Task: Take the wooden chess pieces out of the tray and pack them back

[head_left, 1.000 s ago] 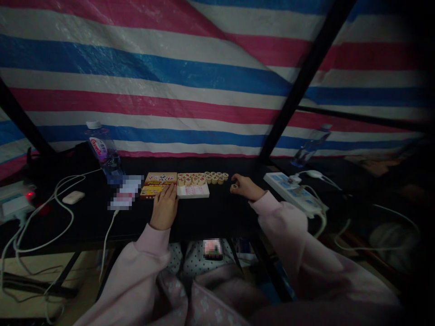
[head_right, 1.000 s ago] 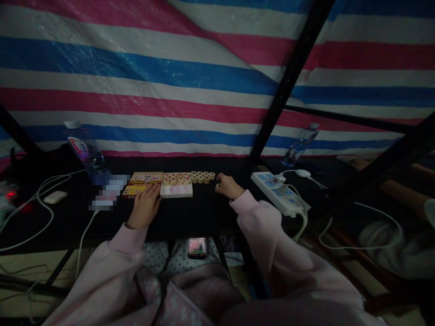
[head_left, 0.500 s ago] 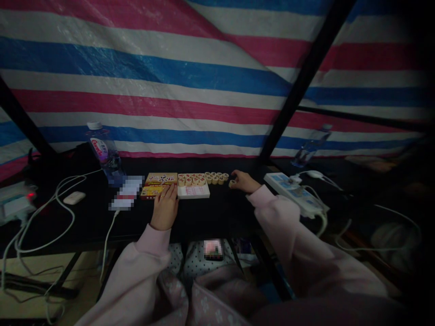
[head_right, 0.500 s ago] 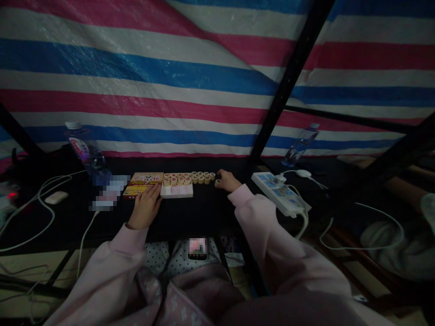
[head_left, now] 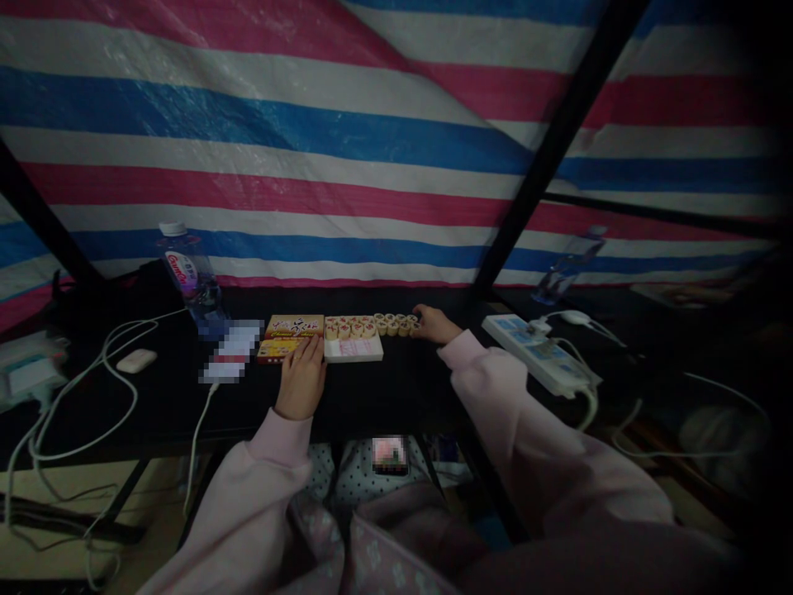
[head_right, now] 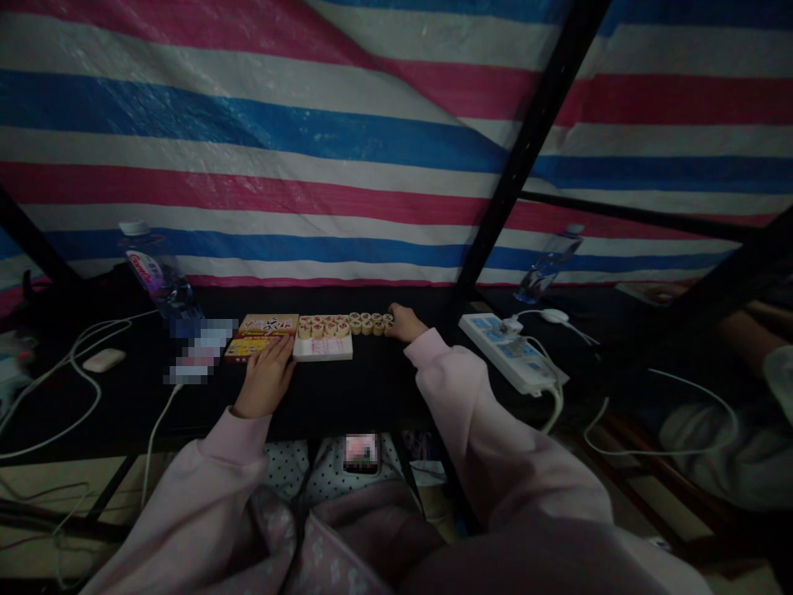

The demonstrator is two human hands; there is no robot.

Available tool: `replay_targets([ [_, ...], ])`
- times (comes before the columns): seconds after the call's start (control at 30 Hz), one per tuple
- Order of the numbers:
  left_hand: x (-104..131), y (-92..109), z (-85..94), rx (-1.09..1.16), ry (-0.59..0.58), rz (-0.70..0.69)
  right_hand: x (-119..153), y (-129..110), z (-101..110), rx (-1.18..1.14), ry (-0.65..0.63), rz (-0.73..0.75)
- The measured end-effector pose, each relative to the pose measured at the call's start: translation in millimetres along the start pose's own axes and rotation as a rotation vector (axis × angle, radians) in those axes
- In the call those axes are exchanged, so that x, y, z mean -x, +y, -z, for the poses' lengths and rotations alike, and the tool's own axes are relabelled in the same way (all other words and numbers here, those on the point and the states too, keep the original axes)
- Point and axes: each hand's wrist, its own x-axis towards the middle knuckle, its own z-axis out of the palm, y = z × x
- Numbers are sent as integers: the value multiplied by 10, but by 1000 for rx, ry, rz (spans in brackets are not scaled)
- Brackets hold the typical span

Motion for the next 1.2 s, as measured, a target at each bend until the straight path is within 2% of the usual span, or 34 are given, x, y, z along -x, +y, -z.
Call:
replay_targets([
  [0.2, -4, -10, -18, -3, 4, 4, 129, -155, 110, 175, -39, -2],
  [0.3, -3, -14, -16, 1, -1, -2, 286, -346, 198, 301, 49, 25],
  [0.4, -3, -8, 1, 6, -8, -1, 387, -570, 235, 289, 112, 150],
  [0.53, -6, -2, 6, 4, -7, 0, 344, -839, 131, 187, 33, 375],
  [0.67, -8, -13, -17, 6, 14, -8, 200, -1017, -56, 202, -33, 444],
  [0.83, -8, -18, -20, 15, 9, -15, 83, -1088, -158, 232, -37, 431],
  [1.2, -7, -15, -17, -3, 5, -9, 30, -987, -104, 217, -75, 332],
])
